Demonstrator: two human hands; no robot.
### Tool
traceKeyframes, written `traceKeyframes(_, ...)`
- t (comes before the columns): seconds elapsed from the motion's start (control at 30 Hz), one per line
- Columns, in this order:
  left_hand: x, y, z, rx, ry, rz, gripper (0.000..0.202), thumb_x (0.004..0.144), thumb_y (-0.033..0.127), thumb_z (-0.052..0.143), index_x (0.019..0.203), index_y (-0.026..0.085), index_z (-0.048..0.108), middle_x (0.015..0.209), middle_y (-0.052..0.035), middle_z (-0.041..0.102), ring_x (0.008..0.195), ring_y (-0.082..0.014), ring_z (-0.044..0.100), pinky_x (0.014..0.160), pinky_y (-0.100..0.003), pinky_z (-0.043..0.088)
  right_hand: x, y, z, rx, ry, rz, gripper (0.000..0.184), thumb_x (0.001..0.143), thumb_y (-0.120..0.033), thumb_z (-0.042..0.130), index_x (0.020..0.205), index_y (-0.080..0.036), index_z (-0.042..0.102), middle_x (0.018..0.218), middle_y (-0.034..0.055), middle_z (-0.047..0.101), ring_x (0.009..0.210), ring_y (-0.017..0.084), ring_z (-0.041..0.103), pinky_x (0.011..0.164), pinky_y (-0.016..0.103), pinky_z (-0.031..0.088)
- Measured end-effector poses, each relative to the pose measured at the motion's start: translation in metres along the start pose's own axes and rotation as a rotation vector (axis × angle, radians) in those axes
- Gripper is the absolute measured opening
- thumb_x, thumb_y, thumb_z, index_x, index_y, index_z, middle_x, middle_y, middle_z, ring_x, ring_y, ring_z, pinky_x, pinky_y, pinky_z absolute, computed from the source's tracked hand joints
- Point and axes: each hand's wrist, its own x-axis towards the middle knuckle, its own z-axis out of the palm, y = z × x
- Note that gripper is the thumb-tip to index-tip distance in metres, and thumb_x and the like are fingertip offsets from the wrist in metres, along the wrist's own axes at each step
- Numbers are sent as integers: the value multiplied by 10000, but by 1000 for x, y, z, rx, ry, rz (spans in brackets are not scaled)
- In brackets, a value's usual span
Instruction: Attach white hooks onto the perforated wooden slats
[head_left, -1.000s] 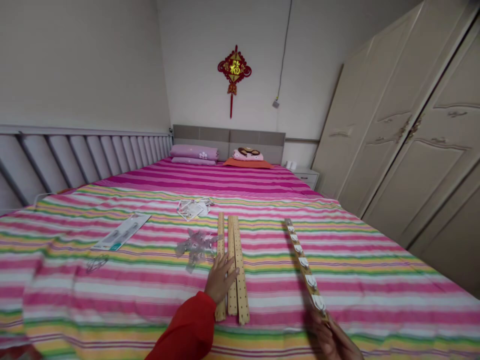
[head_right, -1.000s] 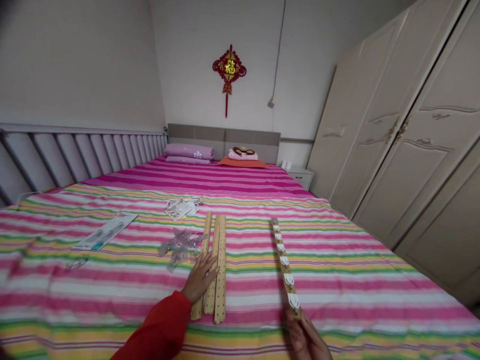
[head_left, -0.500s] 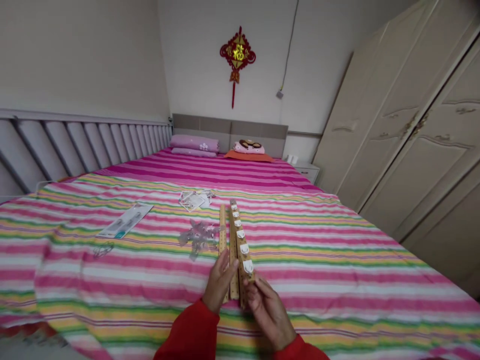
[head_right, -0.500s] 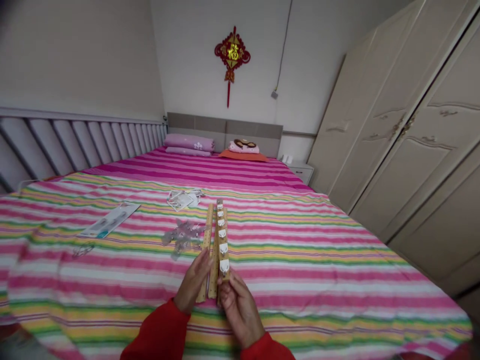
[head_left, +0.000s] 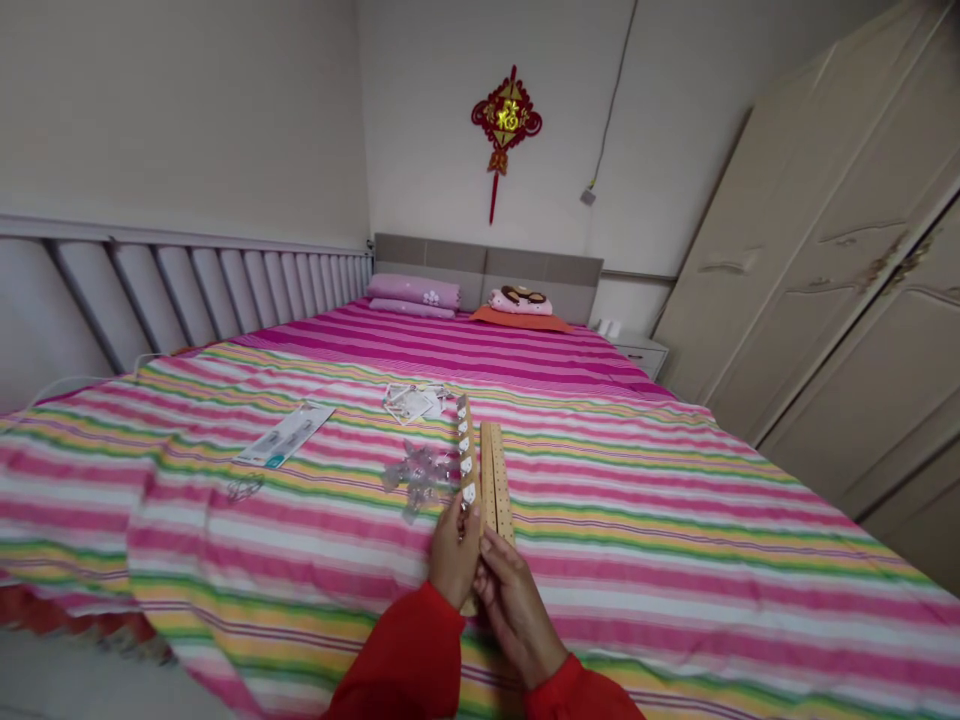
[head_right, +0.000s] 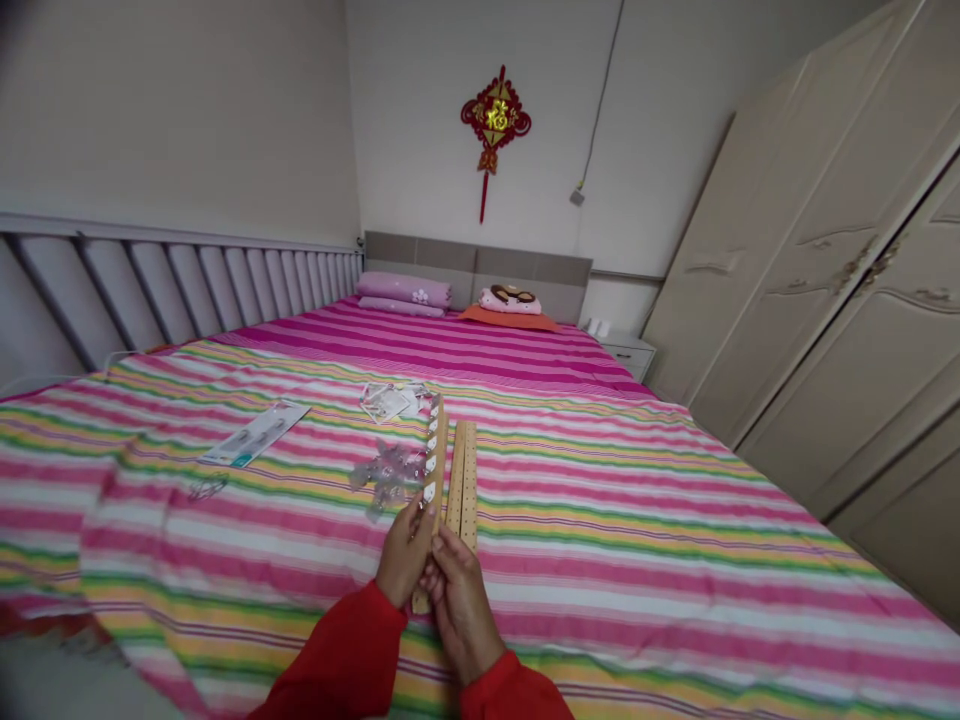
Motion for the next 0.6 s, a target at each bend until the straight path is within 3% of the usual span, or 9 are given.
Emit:
traceKeyframes(0.17, 15, 0, -9, 5, -26, -6, 414, 771, 489, 536, 1015, 180, 662, 768, -45, 680, 682, -185, 625, 579, -273, 486, 8, 0, 8, -14, 57, -1, 417, 558, -235, 842, 936, -133, 698, 558, -46, 580, 456, 59, 465, 464, 175, 408)
traceKeyframes(0.3, 26, -8, -12, -73, -56, -117, 442, 762, 522, 524, 1001, 172, 647, 546, 27, 574, 433, -129, 500, 406, -235, 385, 15, -1, 13, -42, 46, -26, 433, 567, -221, 832, 966, -126, 693, 573, -40, 583, 460, 58, 447, 452, 178, 401)
traceKeyframes(0.43, 37, -13, -13, -137, -43, -141, 393, 734, 466, 574, 998, 181, 631, 522, 43, 550, 398, -108, 465, 383, -213, 350, 21, -4, 17, -97, 35, -43, 457, 565, -241, 833, 985, -123, 696, 560, -35, 588, 449, 59, 442, 427, 174, 383)
traceKeyframes(0.6, 48, -3, -14, -273, -69, -222, 285, 665, 357, 664, 873, 170, 613, 537, 45, 556, 449, -102, 512, 435, -208, 395, 27, -9, 18, -95, 21, -57, 413, 565, -255, 835, 934, -118, 708, 579, -18, 611, 462, 64, 470, 436, 178, 411)
